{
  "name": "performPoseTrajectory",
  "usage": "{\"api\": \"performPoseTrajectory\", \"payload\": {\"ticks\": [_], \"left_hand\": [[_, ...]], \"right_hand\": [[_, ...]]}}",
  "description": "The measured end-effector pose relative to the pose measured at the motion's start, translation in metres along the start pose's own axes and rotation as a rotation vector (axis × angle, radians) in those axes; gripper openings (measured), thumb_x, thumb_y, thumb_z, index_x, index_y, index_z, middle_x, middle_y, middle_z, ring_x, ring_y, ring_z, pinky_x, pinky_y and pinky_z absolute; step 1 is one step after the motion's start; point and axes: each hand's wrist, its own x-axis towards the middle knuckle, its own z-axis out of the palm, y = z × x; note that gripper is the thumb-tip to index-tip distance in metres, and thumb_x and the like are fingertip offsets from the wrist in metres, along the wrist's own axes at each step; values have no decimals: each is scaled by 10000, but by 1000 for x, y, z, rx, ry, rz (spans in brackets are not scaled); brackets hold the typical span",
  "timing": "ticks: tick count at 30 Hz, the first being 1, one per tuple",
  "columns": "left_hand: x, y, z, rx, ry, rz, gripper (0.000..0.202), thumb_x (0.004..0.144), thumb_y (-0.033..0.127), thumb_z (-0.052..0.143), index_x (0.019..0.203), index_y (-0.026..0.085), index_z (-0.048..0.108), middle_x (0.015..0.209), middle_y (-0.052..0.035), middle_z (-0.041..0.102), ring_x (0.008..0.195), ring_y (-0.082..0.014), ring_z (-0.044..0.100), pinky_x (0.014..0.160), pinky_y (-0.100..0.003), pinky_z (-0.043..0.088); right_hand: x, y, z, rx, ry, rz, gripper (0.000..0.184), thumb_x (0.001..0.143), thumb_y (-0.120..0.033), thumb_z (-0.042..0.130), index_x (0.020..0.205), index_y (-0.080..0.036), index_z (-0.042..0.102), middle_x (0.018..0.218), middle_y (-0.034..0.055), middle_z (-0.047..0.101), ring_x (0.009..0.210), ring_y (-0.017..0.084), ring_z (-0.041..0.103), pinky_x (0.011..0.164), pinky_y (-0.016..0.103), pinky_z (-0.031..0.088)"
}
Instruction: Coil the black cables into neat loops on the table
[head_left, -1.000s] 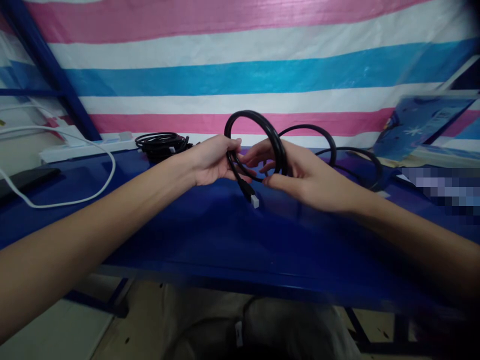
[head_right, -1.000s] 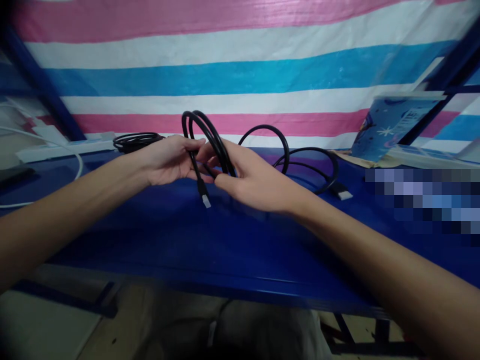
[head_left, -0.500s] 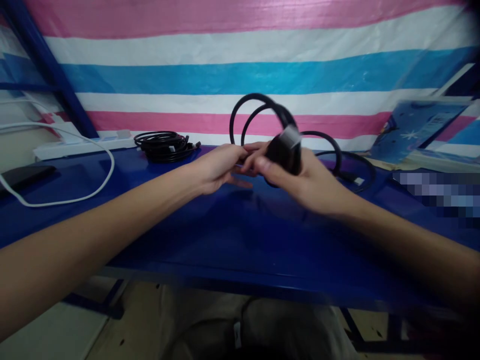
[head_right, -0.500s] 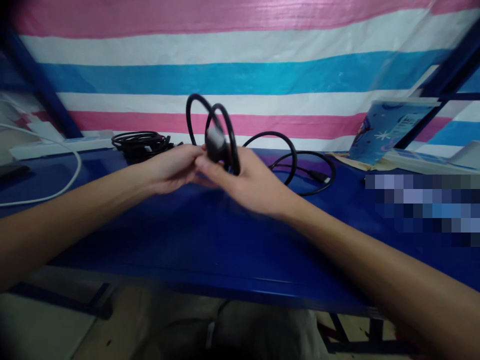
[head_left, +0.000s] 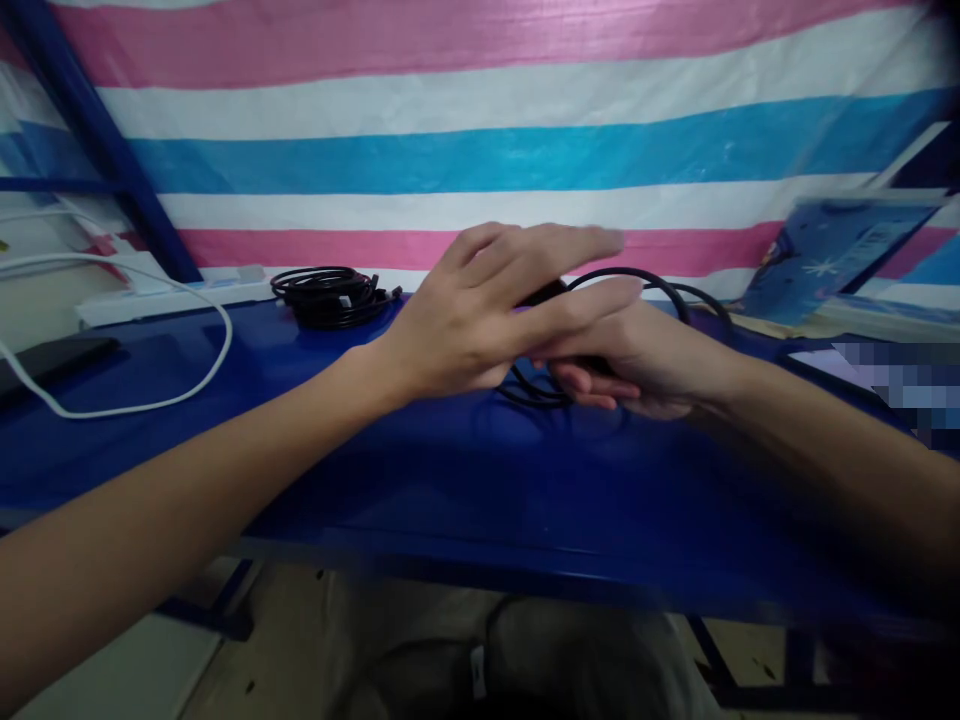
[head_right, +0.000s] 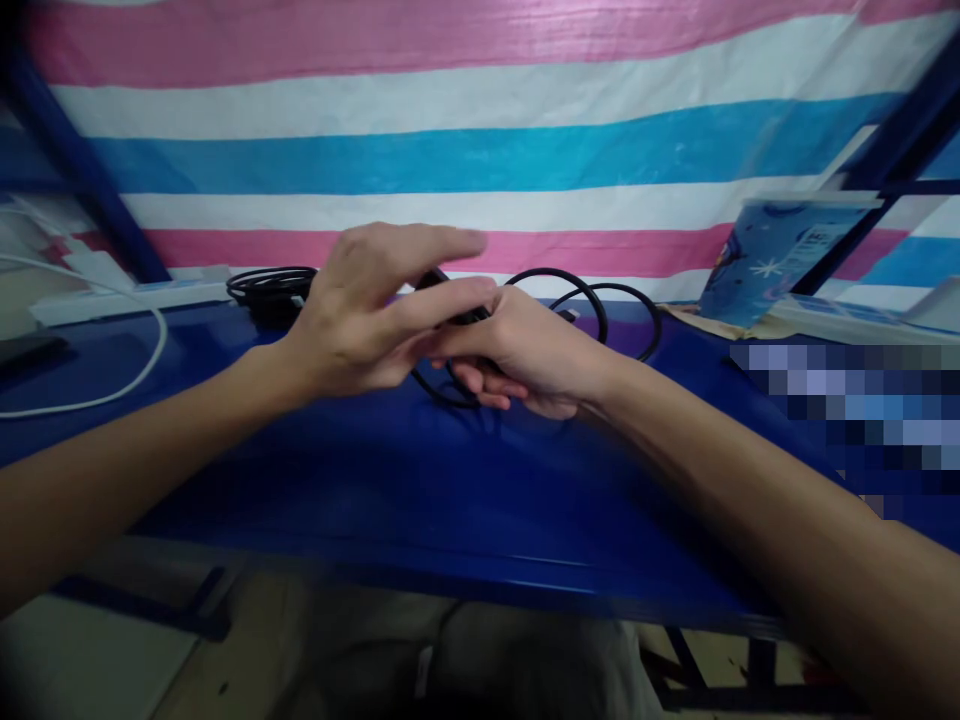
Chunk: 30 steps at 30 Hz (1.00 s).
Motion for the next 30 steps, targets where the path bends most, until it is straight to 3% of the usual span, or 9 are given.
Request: {"api": "performPoseTrajectory", "payload": {"ticks": [4, 8, 12, 16, 19, 21, 23, 27, 30], "left_hand": [[5, -2, 3, 242, -117, 62, 303, 946, 222, 367, 1102, 179, 624, 1120, -109, 667, 1141, -274, 593, 1038, -488, 362], [5, -4, 9, 264, -75, -87, 228, 916, 178, 377, 966, 183, 599, 981, -94, 659, 987, -253, 624, 920, -428, 429], [3, -11, 12, 35, 78, -403, 85, 888, 211, 472, 892, 187, 553, 840, -66, 620, 878, -228, 611, 827, -345, 428], [4, -11, 9, -189, 105, -628, 140, 868, 249, 524, 734, 209, 522, 683, -32, 556, 830, -213, 582, 794, -302, 402], [5, 1, 5, -244, 74, -542, 52, 797, 157, 568, 787, 207, 573, 786, -25, 608, 885, -194, 574, 795, -270, 393], [5, 10, 2, -346, 75, -449, 161, 781, 153, 601, 928, 217, 615, 810, 0, 607, 896, -164, 586, 782, -234, 390], [5, 17, 1, -469, 75, -448, 253, 807, 175, 588, 1053, 229, 614, 761, 22, 584, 848, -135, 604, 745, -210, 389], [7, 9, 7, -669, 197, -646, 287, 840, 162, 495, 1104, 243, 573, 715, 42, 564, 744, -120, 611, 669, -207, 405], [9, -4, 11, -776, 269, -737, 262, 821, 137, 463, 1048, 229, 556, 695, 43, 559, 713, -119, 607, 656, -215, 420]], "right_hand": [[-3, -6, 6, 144, -159, 23, 330, 759, -250, 711, 480, -129, 582, 371, -28, 512, 260, 34, 377, 326, 172, 371], [-7, -6, 6, 108, -244, -46, 238, 773, -247, 728, 589, -127, 638, 543, 17, 668, 487, 105, 635, 533, 200, 518], [-6, -2, 4, 110, -196, -207, 213, 838, -291, 691, 692, -147, 634, 647, 15, 703, 742, 138, 706, 761, 236, 540], [-1, 3, 14, 169, -65, -206, 418, 887, -379, 626, 558, -180, 461, 447, -71, 411, 433, 79, 524, 602, 248, 521], [0, 5, 21, 133, -35, -125, 526, 879, -453, 608, 497, -198, 352, 421, -90, 284, 333, 38, 294, 374, 212, 338], [-2, 3, 23, 83, -60, -84, 532, 868, -473, 610, 490, -197, 357, 405, -79, 308, 334, 41, 297, 340, 203, 242], [-5, 0, 21, 6, -113, -78, 504, 876, -463, 601, 499, -185, 414, 399, -57, 388, 330, 51, 347, 350, 208, 266], [-10, -7, 16, -97, -216, -205, 380, 873, -389, 644, 584, -157, 559, 535, 10, 612, 514, 102, 583, 553, 232, 464], [-9, -6, 15, -22, -121, -328, 443, 908, -439, 595, 565, -177, 497, 484, -27, 527, 534, 87, 547, 632, 236, 481]]}}
